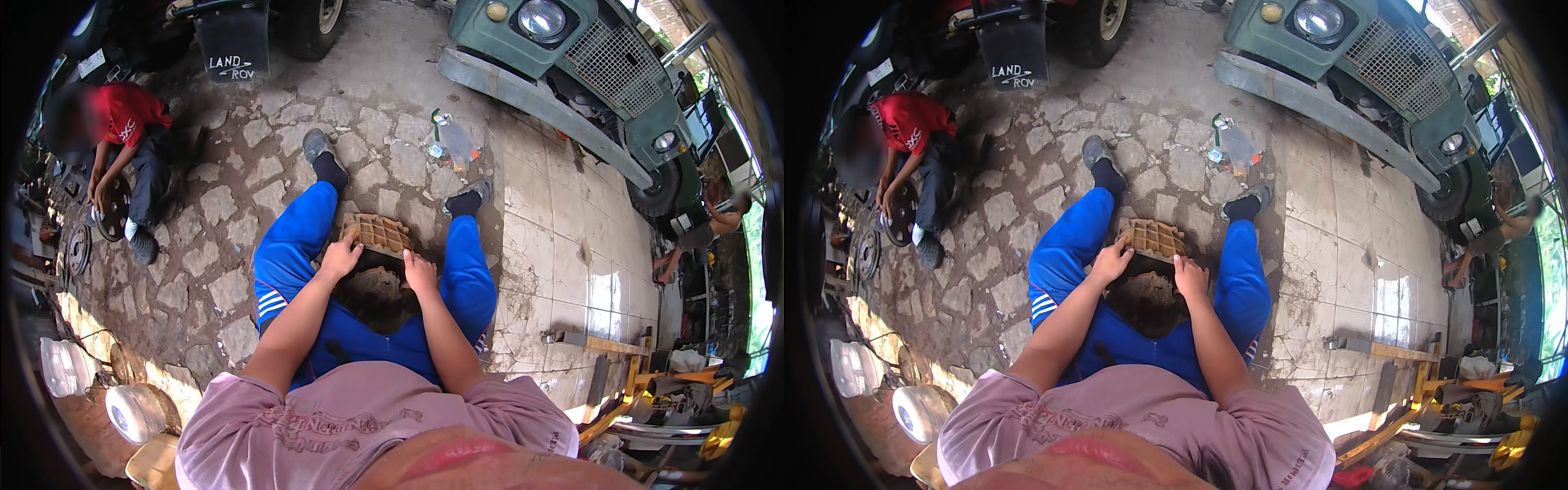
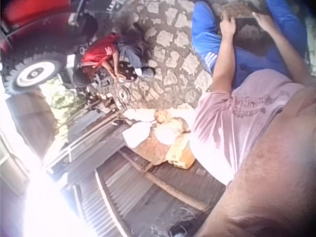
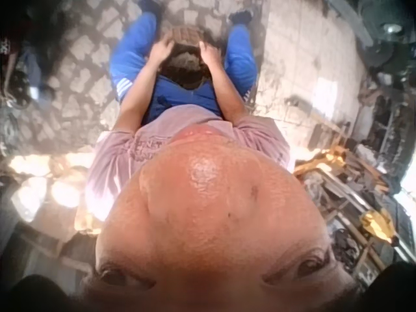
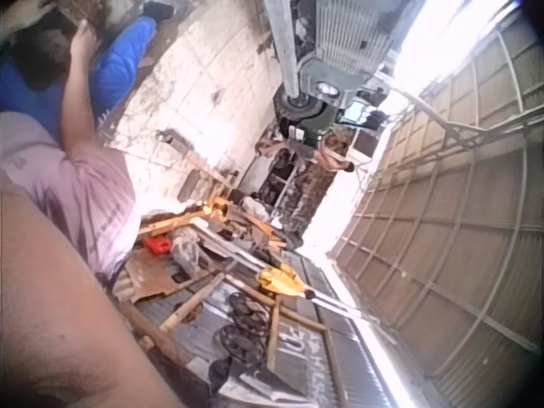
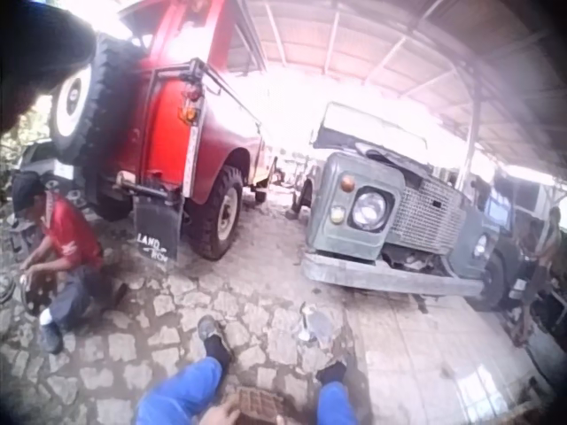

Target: The person sits on the ground and repeatedly rubs a small metal part with a grid pattern using both hands. The person continues this repetitive rubbing motion throughout the clip without changing the object or method.

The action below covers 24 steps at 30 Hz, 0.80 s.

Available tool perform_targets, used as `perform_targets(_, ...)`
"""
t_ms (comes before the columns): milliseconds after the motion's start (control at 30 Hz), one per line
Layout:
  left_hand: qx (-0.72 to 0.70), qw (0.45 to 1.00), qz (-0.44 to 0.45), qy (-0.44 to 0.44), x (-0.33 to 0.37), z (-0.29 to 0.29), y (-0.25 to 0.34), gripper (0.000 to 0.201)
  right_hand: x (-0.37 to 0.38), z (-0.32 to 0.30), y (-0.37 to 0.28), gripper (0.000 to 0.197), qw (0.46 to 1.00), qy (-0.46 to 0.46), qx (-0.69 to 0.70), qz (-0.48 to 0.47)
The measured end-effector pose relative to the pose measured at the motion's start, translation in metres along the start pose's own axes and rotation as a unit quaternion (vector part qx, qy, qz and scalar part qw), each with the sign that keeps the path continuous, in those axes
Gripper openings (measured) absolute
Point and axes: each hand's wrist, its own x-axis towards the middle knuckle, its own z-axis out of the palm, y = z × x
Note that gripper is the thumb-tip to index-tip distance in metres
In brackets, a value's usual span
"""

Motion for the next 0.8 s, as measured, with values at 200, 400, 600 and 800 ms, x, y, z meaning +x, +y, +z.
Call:
perform_targets(200,-0.101,0.993,-0.051,-0.034,0.024,0.005,-0.017,0.073,0.007,-0.007,0.000,0.068,0.999,0.003,-0.037,0.013)
perform_targets(400,-0.056,0.997,-0.047,-0.003,0.016,-0.002,-0.019,0.066,0.003,-0.010,0.000,0.071,0.999,-0.035,-0.027,-0.011)
perform_targets(600,-0.061,0.997,-0.045,0.013,0.014,-0.006,-0.027,0.061,0.001,-0.020,-0.018,0.072,0.995,-0.093,-0.026,-0.003)
perform_targets(800,-0.066,0.997,-0.048,0.019,0.009,-0.016,-0.012,0.055,0.008,-0.002,-0.008,0.067,0.997,-0.073,-0.017,0.011)
